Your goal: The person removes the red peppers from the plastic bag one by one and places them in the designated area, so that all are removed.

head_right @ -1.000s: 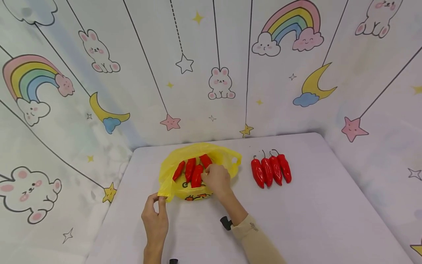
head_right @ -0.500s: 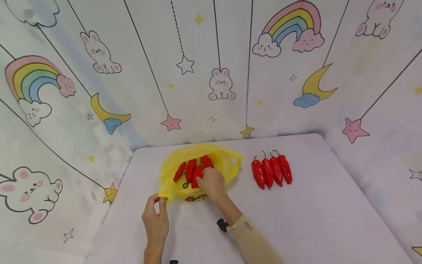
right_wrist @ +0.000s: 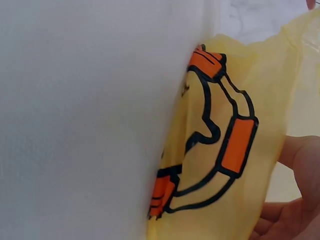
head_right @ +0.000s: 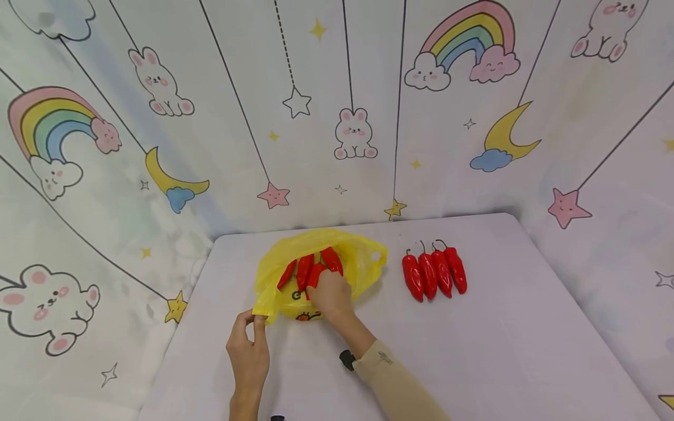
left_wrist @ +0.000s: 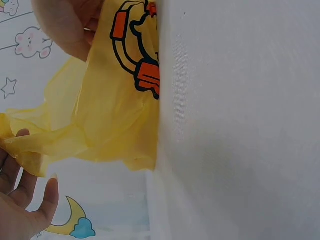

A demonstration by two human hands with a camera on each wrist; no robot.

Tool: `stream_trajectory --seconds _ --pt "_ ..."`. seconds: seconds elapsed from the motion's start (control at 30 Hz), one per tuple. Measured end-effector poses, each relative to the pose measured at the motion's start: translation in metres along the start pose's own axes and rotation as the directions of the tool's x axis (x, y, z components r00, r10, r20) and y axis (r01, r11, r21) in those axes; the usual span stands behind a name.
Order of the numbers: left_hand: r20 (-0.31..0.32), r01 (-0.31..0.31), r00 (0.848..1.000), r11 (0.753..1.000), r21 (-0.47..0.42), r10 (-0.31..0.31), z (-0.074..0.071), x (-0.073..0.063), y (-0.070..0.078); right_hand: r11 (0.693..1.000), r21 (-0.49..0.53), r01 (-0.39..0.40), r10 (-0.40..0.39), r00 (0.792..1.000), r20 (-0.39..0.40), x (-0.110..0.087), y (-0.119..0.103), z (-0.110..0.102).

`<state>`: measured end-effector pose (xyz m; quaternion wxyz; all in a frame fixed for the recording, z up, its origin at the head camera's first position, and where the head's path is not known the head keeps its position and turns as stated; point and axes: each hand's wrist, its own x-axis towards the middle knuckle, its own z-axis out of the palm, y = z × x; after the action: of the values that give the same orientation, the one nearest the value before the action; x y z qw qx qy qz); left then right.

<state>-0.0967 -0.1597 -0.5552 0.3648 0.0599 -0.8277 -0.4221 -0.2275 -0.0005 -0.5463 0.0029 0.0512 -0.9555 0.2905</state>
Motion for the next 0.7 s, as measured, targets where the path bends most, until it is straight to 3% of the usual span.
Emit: stream_trajectory --seconds 0.43,0.7 --pt "0.018 0.039 0.999 0.999 0.001 -0.039 0.002 -0.003 -0.001 0.997 -0.071 -0.005 0.004 1.0 -0.013 0.007 0.007 0.026" --pt "0.0 -0.004 1.0 1.0 0.004 0.004 0.001 -0.002 -0.002 0.998 0.036 0.061 -0.059 0.997 -0.055 0.01 0.009 0.028"
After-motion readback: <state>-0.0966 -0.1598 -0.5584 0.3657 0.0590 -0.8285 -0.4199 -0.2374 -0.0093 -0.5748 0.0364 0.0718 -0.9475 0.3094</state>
